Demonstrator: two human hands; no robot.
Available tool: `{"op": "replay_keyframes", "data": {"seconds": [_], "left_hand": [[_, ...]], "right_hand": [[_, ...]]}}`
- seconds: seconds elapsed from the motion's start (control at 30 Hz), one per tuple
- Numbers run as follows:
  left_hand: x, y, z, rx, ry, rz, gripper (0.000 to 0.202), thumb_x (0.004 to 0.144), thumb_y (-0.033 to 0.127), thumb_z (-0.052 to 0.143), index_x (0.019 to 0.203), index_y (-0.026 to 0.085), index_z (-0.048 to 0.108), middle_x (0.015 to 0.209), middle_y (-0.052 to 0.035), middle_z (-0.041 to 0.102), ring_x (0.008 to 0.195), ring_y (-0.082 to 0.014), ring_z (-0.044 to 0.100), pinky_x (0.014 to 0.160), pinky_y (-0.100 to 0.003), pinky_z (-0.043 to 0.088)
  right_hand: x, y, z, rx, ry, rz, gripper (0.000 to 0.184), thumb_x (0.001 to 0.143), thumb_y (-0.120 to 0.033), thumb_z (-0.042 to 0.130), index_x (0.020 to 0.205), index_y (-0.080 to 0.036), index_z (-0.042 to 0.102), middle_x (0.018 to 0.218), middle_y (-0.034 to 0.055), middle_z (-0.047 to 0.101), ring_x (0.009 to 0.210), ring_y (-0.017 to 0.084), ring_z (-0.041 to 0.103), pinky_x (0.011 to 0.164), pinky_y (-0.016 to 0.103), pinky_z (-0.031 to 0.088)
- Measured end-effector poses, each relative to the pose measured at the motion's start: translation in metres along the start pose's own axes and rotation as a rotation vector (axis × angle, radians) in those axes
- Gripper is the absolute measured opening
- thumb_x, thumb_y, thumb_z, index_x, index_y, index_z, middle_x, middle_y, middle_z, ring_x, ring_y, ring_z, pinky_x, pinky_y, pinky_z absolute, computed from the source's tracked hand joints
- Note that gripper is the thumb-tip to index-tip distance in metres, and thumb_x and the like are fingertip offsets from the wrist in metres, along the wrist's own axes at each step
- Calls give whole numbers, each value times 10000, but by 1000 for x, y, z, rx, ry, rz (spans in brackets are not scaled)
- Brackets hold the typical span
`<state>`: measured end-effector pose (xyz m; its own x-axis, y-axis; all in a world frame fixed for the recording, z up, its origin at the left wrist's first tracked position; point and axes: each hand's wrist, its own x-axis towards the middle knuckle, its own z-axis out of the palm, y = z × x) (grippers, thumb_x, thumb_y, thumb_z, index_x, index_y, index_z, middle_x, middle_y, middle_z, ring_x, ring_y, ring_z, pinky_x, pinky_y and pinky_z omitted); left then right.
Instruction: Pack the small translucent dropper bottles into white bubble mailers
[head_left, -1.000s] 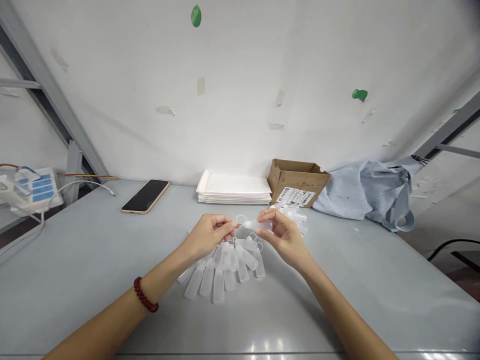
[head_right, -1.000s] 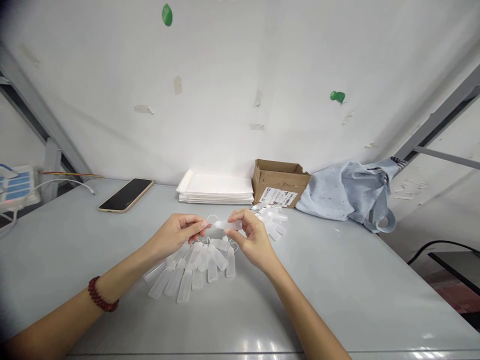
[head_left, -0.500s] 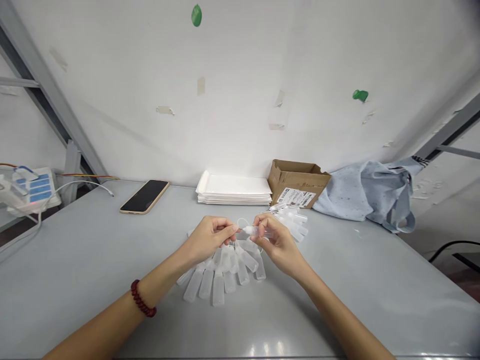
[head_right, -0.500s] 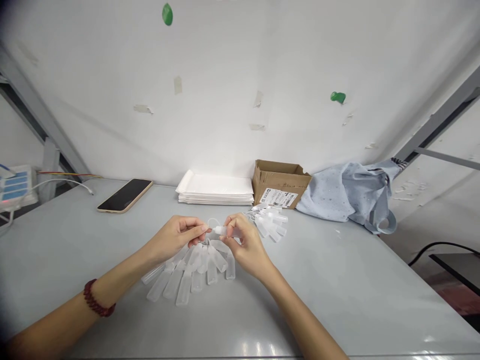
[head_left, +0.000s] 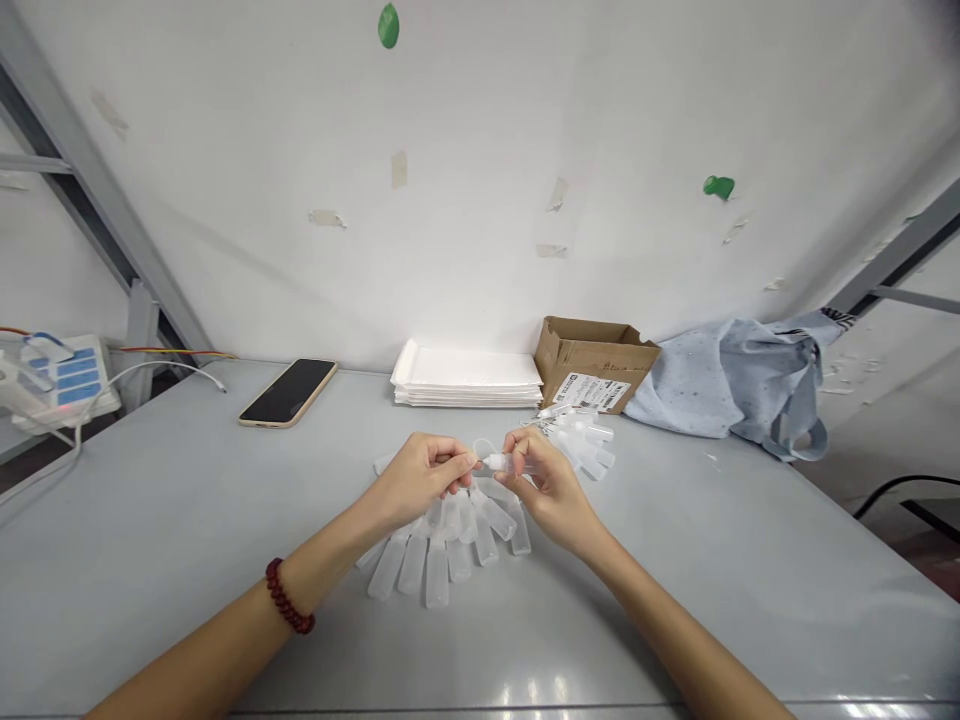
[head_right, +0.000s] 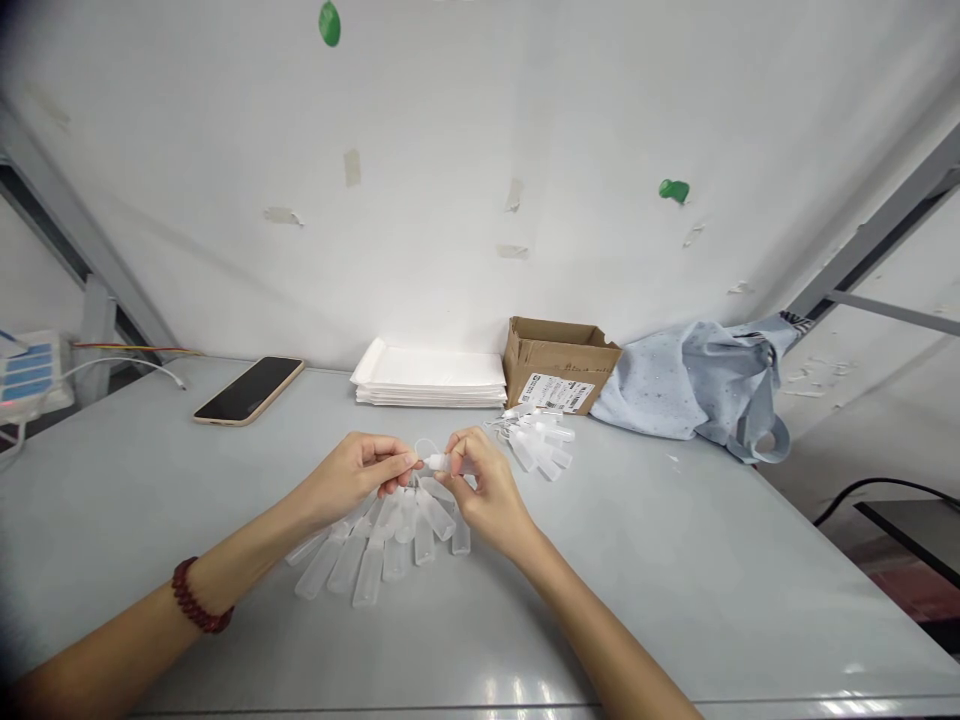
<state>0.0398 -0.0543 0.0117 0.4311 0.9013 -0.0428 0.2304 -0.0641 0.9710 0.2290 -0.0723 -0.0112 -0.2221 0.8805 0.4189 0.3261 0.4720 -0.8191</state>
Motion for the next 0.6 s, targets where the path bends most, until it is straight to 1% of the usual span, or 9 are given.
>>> {"op": "replay_keyframes", "data": {"seconds": [0.17, 0.37, 0.43, 0.6], "left_hand": [[-1, 2, 0, 1, 3, 6, 276, 801, 366, 546, 632, 154, 601, 645, -8, 595, 578, -111, 483, 579, -233, 396], [-2, 15, -13, -19, -33, -50, 293, 802, 369, 549, 660, 144, 671, 687, -36, 651, 571, -106, 502, 536, -224, 389], [-3, 18, -16, -12, -26, -63, 295, 804, 363, 548, 657, 144, 680, 699, -39, 660, 563, -99, 500, 538, -223, 392], [-2, 19, -16, 1, -11, -75, 270, 791, 361, 580, 657, 146, 674, 690, -31, 653, 571, -95, 502, 523, -211, 386]], "right_hand": [[0, -1, 0, -12, 4, 2, 213, 796, -209, 579, 667, -214, 410, 897, 36, 505, 837, 167, 506, 627, 269, 403], [1, -6, 1, 62, -10, 49, 199, 806, -239, 584, 681, -215, 431, 910, 38, 518, 861, 171, 513, 641, 270, 403], [1, -8, 1, 78, -6, 60, 197, 808, -239, 587, 687, -215, 434, 912, 36, 516, 872, 170, 510, 642, 266, 398], [1, -8, 0, 90, 3, 60, 194, 806, -234, 590, 690, -213, 435, 920, 34, 515, 877, 165, 508, 648, 260, 398]]}}
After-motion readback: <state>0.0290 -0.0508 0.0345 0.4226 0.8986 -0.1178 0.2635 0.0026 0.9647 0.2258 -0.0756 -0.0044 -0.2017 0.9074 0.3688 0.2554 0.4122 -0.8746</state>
